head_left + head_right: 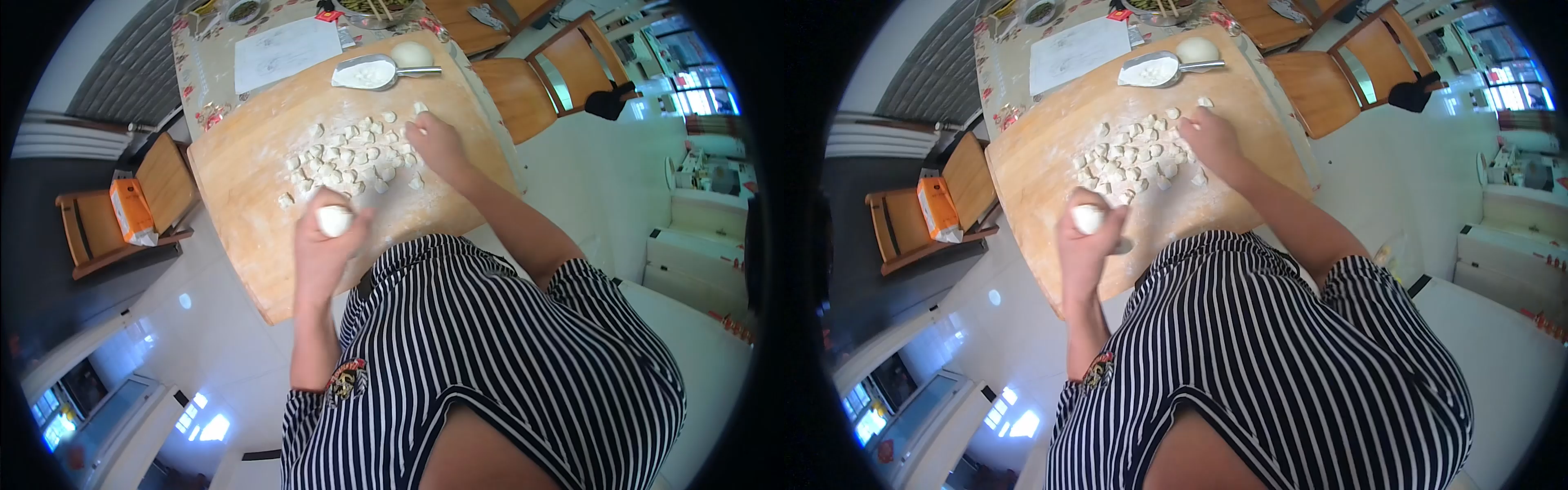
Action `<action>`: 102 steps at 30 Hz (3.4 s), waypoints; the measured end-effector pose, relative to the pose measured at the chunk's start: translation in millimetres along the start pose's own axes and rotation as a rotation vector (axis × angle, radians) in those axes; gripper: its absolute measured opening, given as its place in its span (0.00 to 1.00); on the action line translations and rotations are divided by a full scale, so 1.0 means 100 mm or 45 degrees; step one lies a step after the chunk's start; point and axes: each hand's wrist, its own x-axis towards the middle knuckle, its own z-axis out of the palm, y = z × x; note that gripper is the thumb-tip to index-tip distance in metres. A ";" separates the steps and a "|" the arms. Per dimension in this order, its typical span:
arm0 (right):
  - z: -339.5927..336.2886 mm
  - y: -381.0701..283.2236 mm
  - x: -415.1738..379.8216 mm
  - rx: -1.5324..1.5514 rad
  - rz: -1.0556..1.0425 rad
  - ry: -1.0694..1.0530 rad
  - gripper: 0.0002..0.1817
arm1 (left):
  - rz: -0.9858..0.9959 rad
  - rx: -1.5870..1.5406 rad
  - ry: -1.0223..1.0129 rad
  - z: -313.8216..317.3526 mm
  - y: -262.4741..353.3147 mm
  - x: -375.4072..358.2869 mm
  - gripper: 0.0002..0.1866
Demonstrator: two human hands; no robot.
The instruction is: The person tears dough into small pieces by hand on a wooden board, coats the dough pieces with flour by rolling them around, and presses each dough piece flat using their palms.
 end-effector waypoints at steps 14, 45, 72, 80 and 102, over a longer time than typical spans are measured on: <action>0.19 -0.16 -0.43 -0.296 -0.716 -0.528 0.07 | -0.409 -0.198 -0.017 -0.33 -0.23 0.21 0.46; 0.39 -0.25 -0.34 -0.273 -0.202 -0.726 0.10 | -0.306 -0.109 0.459 -0.58 -0.25 -0.11 0.13; 0.58 -0.99 -0.41 -0.075 -0.284 -0.537 0.20 | -0.339 0.165 0.053 0.00 -0.35 0.02 0.10; 0.47 -0.30 -0.19 -0.374 -0.401 -0.721 0.08 | -0.140 -0.170 0.553 -0.81 -0.03 -0.32 0.12; 0.64 -1.03 -0.52 -0.043 -0.340 -0.764 0.22 | -0.140 0.297 0.022 -0.17 -0.87 0.09 0.21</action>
